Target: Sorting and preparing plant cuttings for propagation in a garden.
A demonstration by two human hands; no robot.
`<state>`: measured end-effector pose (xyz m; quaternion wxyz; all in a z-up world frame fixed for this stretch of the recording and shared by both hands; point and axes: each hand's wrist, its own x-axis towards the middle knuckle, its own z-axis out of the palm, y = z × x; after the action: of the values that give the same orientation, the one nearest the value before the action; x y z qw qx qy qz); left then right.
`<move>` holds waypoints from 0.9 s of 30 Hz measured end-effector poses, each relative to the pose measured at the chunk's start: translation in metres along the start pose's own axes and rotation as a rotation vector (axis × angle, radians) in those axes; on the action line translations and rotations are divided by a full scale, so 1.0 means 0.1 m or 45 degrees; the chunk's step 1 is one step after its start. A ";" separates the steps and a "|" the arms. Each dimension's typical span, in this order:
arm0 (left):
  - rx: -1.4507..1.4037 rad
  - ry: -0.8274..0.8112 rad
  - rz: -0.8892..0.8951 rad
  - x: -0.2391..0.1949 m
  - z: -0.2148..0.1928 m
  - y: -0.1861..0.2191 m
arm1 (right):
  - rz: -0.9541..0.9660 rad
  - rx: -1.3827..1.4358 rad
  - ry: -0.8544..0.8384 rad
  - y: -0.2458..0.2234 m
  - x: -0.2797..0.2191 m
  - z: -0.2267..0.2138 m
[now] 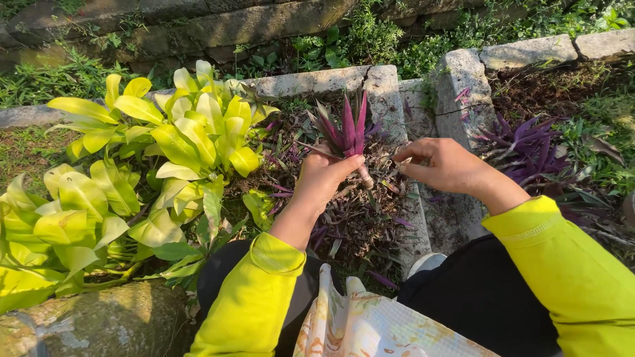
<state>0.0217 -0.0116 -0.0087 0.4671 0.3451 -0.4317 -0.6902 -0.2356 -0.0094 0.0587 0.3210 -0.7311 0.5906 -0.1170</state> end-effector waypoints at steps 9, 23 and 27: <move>-0.019 -0.377 -0.035 -0.07 0.33 0.31 | -0.299 0.177 0.431 -0.40 -0.74 -0.16; 0.392 0.064 -0.291 0.06 -0.85 0.36 | 0.924 0.945 1.706 2.81 -4.03 1.57; 0.285 0.145 -0.234 -0.09 -1.00 0.46 | 1.372 0.871 1.854 3.54 -4.88 2.41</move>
<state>0.1283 -0.0389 -0.0051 0.3842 0.4720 -0.4453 -0.6568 -0.5165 0.4945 -0.2402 0.0825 0.0225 0.8347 -0.5440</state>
